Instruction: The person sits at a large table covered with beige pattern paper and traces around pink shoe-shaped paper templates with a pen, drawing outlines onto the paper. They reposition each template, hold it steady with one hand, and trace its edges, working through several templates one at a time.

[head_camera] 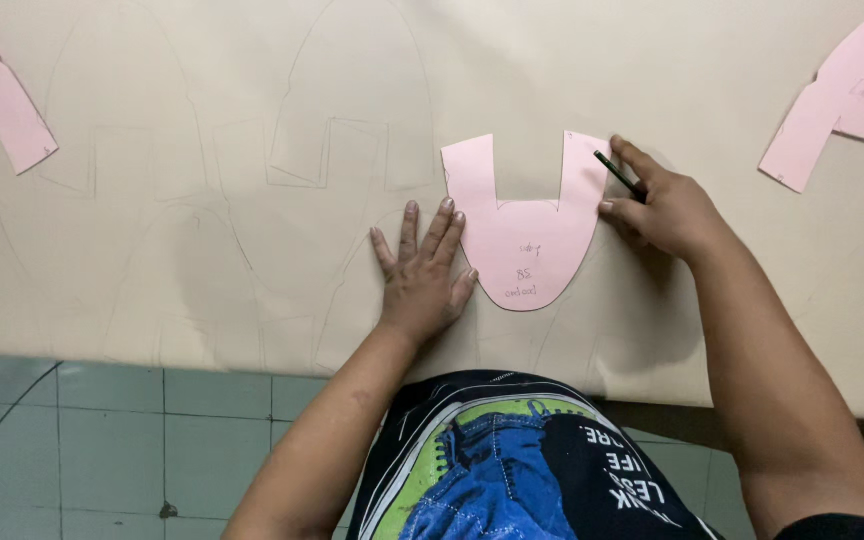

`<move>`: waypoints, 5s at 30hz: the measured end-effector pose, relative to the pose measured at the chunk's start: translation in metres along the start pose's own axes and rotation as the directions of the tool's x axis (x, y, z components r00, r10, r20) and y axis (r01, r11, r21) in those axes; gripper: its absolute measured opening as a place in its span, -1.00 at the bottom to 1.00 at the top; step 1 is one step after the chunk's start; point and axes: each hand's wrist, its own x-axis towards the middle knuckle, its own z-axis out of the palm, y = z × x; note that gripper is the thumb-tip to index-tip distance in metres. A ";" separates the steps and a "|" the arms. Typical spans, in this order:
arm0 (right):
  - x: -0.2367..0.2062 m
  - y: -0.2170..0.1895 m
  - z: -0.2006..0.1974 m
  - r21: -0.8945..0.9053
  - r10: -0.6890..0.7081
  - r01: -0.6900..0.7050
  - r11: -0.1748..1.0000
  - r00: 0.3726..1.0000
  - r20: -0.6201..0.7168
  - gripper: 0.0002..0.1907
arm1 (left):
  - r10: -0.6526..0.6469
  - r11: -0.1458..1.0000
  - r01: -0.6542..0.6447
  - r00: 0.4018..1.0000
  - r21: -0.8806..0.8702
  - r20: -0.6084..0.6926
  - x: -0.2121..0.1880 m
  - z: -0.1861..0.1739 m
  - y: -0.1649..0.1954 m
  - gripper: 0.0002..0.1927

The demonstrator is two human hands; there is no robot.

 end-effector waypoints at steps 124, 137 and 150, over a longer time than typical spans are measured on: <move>-0.004 0.006 -0.008 0.064 -0.216 0.220 0.973 0.974 -0.067 -0.11 | -0.054 0.998 0.056 0.996 0.027 -0.074 -0.012 -0.001 0.010 -0.19; 0.001 0.008 -0.007 0.035 -0.215 0.218 0.975 0.974 -0.073 -0.10 | -0.044 0.999 0.047 0.994 0.023 -0.095 -0.014 0.000 0.009 -0.19; 0.000 0.007 -0.008 0.071 -0.209 0.212 0.975 0.976 -0.057 -0.10 | -0.053 0.998 0.058 0.993 0.039 -0.107 -0.012 0.003 0.009 -0.24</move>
